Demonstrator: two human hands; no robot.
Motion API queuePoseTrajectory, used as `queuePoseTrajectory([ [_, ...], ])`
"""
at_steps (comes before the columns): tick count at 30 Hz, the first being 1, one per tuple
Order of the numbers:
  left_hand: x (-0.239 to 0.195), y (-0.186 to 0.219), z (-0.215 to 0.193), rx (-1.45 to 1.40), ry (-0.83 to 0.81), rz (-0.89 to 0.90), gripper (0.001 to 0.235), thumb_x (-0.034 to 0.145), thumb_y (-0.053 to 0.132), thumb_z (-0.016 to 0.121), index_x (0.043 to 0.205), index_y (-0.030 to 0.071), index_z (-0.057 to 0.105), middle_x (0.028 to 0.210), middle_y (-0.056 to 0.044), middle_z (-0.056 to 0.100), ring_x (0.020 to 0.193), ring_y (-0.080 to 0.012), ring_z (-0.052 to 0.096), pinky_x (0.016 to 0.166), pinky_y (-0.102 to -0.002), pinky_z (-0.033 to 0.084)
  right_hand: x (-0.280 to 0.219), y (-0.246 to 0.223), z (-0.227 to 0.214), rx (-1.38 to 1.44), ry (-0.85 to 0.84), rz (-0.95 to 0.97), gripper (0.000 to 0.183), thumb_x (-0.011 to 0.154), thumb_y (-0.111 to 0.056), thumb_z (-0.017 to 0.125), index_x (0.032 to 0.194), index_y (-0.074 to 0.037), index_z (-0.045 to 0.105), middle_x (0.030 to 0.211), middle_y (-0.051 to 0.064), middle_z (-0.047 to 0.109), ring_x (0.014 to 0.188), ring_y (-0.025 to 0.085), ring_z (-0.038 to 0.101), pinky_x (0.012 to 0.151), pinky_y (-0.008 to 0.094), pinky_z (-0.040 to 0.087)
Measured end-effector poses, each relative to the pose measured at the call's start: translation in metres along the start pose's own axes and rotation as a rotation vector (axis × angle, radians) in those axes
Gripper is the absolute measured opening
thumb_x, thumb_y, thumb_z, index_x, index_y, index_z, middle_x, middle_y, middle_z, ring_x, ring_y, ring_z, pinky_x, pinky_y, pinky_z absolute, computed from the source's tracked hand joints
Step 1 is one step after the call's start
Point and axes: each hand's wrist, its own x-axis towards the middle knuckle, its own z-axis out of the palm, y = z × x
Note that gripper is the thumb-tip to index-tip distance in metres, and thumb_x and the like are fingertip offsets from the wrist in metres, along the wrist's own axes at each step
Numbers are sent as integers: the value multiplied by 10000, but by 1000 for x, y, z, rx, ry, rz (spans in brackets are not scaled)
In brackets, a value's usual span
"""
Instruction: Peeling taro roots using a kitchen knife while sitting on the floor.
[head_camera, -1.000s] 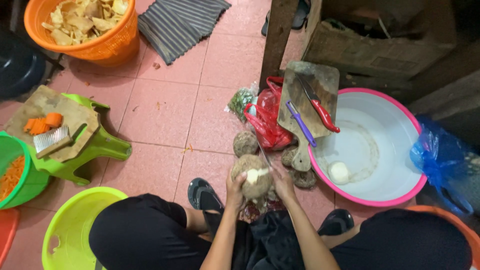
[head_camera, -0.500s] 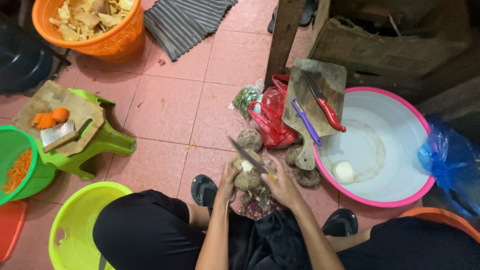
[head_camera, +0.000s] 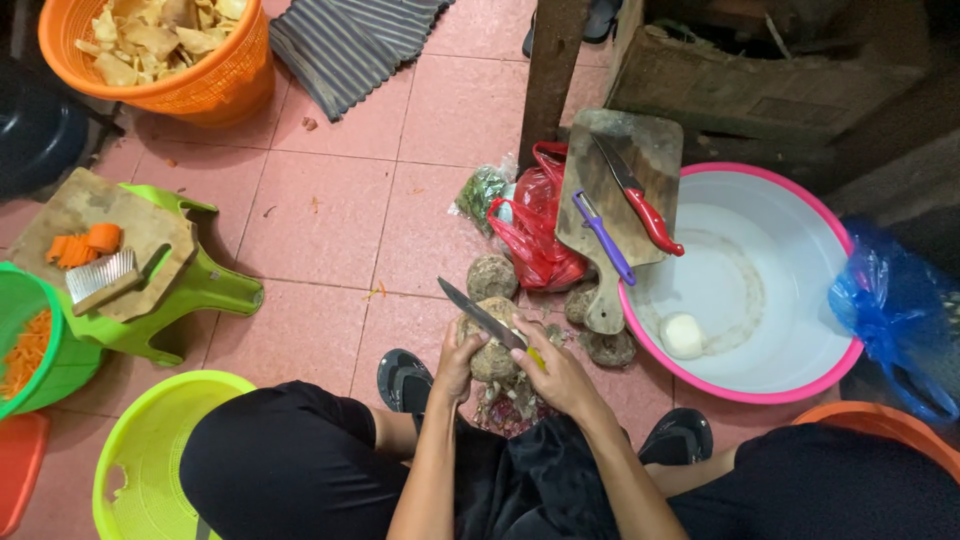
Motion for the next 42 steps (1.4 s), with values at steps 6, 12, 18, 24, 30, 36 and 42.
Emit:
queuePoseTrajectory([
  [6,3,-10,-6,61,10,30,642,717,213,816,1299,110,564,1147,-192,639,1011,-365,646,795,-516,572,5,17,11,-78,38,59,461,991,-474,535,1440,-374,501,1335,169,660,1229,421,599,1069,531,468],
  [12,0,-17,-2,96,84,52,593,720,224,811,1245,99,565,1084,-168,609,976,-331,625,773,-487,559,6,21,18,-149,80,74,388,998,-486,507,1365,-384,580,1162,177,737,1134,401,665,1020,517,503],
  [18,-10,-2,-1,139,109,43,610,694,222,840,1223,78,574,1109,-212,622,1005,-366,617,795,-536,539,25,72,9,142,434,213,335,980,-321,559,1290,-266,674,1123,172,756,1158,379,656,1011,503,505],
  [24,1,6,-12,-191,-48,21,701,746,298,697,1419,184,536,1270,-182,614,1086,-362,641,843,-537,570,13,39,5,271,406,310,444,988,-506,548,1371,-308,652,1148,193,737,1046,368,715,903,444,584],
  [30,13,0,-13,-147,-53,60,712,750,261,720,1431,177,528,1288,-182,630,1091,-355,644,848,-517,572,7,1,9,13,97,23,716,955,-425,575,1587,-249,288,1092,305,726,1095,508,658,956,583,526],
  [36,3,11,-2,-94,-49,104,678,728,235,721,1379,172,541,1226,-165,639,1066,-339,653,843,-500,582,-3,-13,5,-152,30,29,637,975,-451,521,1568,-403,295,1180,249,712,1088,477,663,920,568,526],
  [42,-12,13,18,-43,0,164,650,713,218,744,1330,134,558,1186,-144,634,1064,-307,614,859,-481,559,13,18,17,-116,115,11,537,973,-487,519,1493,-410,411,1262,189,697,1086,461,670,920,557,538],
])
